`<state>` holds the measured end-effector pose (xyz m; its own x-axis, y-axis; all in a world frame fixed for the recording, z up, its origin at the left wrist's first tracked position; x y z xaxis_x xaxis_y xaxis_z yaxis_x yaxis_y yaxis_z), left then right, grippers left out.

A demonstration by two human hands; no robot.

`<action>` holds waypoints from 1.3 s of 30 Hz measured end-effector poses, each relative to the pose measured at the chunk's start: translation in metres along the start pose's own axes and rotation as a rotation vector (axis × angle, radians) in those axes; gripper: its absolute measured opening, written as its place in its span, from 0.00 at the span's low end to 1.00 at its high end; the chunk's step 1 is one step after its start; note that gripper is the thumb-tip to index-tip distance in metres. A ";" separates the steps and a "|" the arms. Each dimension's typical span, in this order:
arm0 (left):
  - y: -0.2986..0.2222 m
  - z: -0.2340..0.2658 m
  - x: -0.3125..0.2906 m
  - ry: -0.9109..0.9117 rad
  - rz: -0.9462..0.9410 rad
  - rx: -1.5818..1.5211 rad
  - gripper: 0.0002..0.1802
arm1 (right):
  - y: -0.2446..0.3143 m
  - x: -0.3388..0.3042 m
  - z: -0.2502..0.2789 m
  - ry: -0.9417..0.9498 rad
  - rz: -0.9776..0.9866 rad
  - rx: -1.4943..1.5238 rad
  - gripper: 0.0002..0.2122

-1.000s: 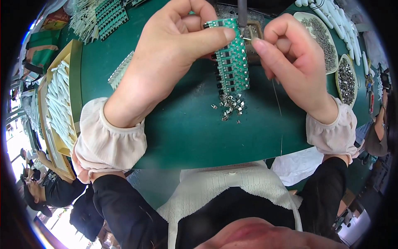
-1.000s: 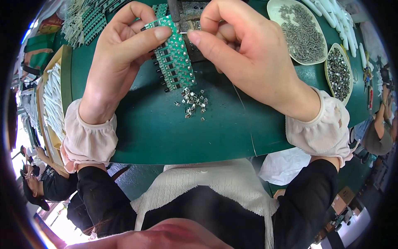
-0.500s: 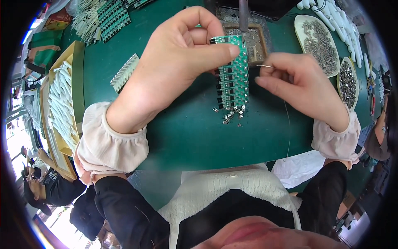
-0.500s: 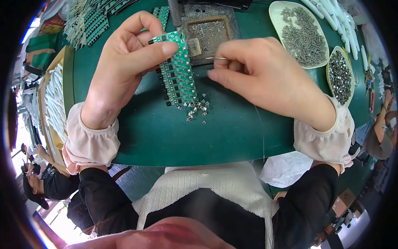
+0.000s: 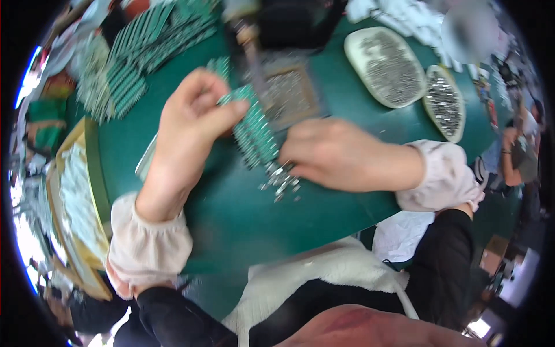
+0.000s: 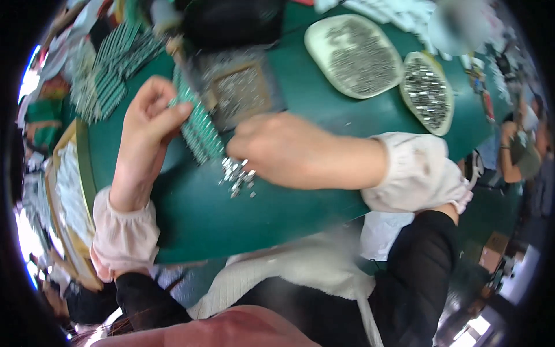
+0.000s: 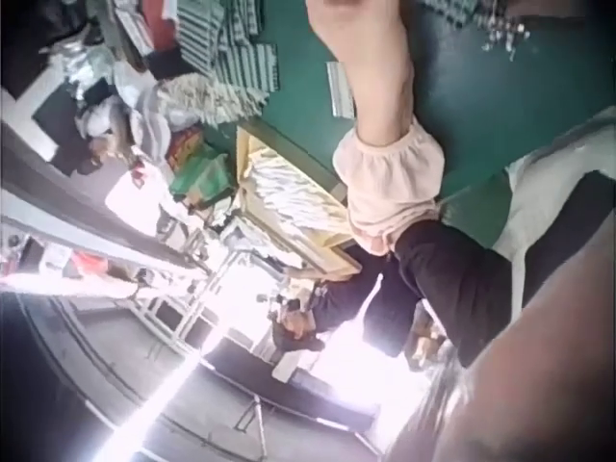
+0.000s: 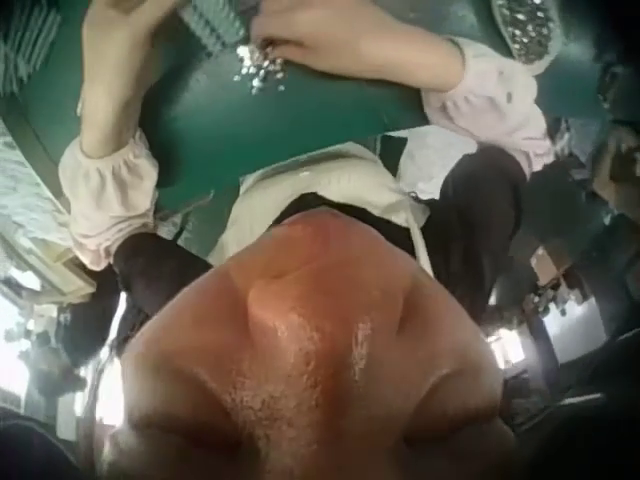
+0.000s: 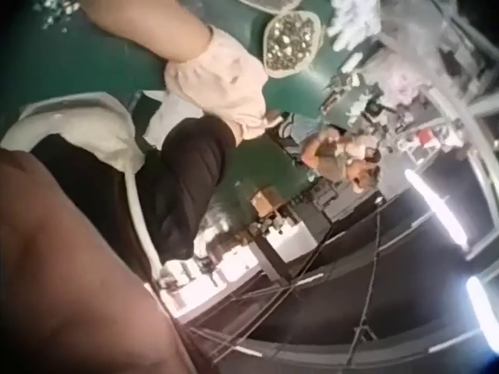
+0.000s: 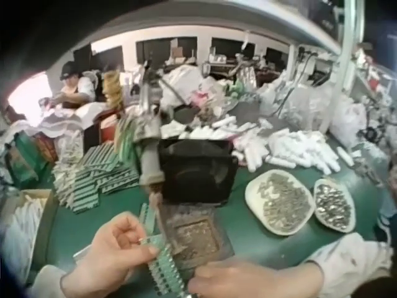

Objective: Manually assembling small metallic components and needles onto green electronic circuit strips at a factory workstation.

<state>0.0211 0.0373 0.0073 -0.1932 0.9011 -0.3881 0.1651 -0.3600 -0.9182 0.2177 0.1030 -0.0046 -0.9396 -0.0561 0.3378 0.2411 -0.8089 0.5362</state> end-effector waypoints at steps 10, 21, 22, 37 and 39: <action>0.016 0.000 -0.001 0.070 0.075 -0.034 0.14 | 0.001 -0.006 -0.002 0.030 -0.042 0.030 0.05; 0.013 -0.002 0.002 0.050 0.081 0.006 0.14 | 0.002 -0.007 -0.004 0.076 -0.062 -0.052 0.05; 0.014 -0.002 0.000 0.045 0.084 0.007 0.14 | 0.004 -0.007 -0.003 0.071 -0.065 -0.053 0.05; 0.012 0.004 0.006 0.035 0.063 0.057 0.12 | -0.001 -0.005 0.014 0.066 -0.096 0.058 0.10; 0.015 0.000 0.011 0.071 0.047 0.014 0.11 | -0.005 -0.007 0.014 0.031 -0.164 0.050 0.10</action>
<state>0.0215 0.0416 -0.0102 -0.1163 0.8978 -0.4249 0.1591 -0.4054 -0.9002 0.2262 0.1152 0.0010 -0.9741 0.0552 0.2191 0.0955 -0.7784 0.6204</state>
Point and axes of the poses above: each hand's wrist, its own x-axis towards the middle knuckle, its own z-axis out of the back of the hand, y = z × x, the point moved 3 cm from there along x, towards the middle knuckle, and after that the axes turned 13 degrees about z, right-handed, at the moved point
